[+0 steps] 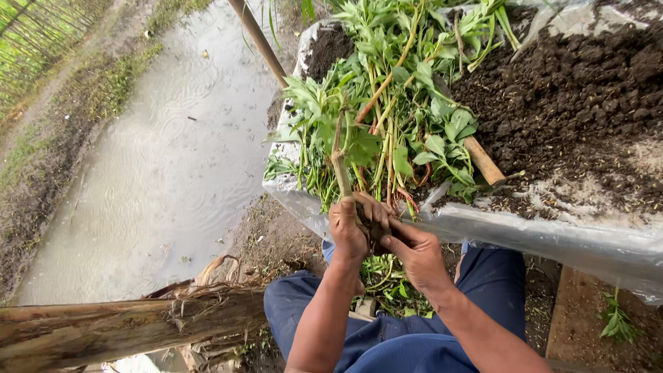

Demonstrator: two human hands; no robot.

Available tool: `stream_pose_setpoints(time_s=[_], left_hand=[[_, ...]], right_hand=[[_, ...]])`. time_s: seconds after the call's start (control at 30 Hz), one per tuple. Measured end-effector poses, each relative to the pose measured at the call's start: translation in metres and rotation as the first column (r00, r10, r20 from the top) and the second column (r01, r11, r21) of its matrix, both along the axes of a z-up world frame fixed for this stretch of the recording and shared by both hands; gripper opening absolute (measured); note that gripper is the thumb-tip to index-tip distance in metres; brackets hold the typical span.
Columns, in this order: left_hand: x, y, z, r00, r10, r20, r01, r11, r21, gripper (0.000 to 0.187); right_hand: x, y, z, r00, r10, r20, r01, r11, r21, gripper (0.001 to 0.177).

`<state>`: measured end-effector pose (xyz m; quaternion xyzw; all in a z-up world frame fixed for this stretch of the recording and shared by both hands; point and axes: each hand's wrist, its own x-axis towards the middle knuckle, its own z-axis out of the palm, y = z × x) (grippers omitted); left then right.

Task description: The person prepares plant cuttings by hand, applying soil to the base of individual stems and wrapping them in clear plastic film.

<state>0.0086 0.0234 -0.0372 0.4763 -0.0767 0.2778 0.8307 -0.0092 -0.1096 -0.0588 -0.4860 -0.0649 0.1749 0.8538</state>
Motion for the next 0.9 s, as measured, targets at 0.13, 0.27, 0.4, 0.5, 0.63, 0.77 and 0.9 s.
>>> stream_pose_setpoints(time_s=[0.13, 0.27, 0.4, 0.5, 0.63, 0.77, 0.9], left_hand=[[0.0, 0.001, 0.005, 0.985, 0.168, -0.034, -0.168, 0.986, 0.011, 0.06], [0.002, 0.01, 0.018, 0.962, 0.235, -0.136, -0.25, 0.963, -0.104, 0.062], [0.0, 0.007, 0.022, 0.928, 0.354, -0.117, -0.369, 0.917, -0.15, 0.061], [0.0, 0.001, 0.029, 0.917, 0.382, -0.114, -0.396, 0.906, -0.149, 0.061], [-0.003, -0.002, 0.026, 0.912, 0.393, -0.118, -0.407, 0.903, -0.139, 0.059], [-0.003, 0.009, 0.023, 0.925, 0.359, -0.127, -0.373, 0.922, -0.106, 0.056], [-0.006, 0.014, 0.021, 0.952, 0.268, -0.146, -0.268, 0.963, 0.02, 0.069]], right_hand=[[0.004, -0.002, 0.021, 0.992, 0.083, 0.097, -0.064, 0.981, -0.185, 0.044], [-0.006, -0.01, 0.078, 0.953, 0.14, 0.267, -0.058, 0.955, -0.292, 0.078], [-0.004, -0.006, 0.057, 0.794, 0.102, 0.599, 0.19, 0.894, -0.405, 0.063], [-0.003, -0.004, 0.053, 0.725, 0.061, 0.686, 0.301, 0.868, -0.395, 0.056], [-0.003, -0.002, 0.047, 0.698, 0.047, 0.715, 0.354, 0.845, -0.401, 0.049], [0.01, -0.01, 0.054, 0.699, 0.181, 0.691, 0.231, 0.858, -0.458, 0.042], [0.014, -0.016, 0.046, 0.879, 0.26, 0.399, -0.153, 0.947, -0.281, 0.06]])
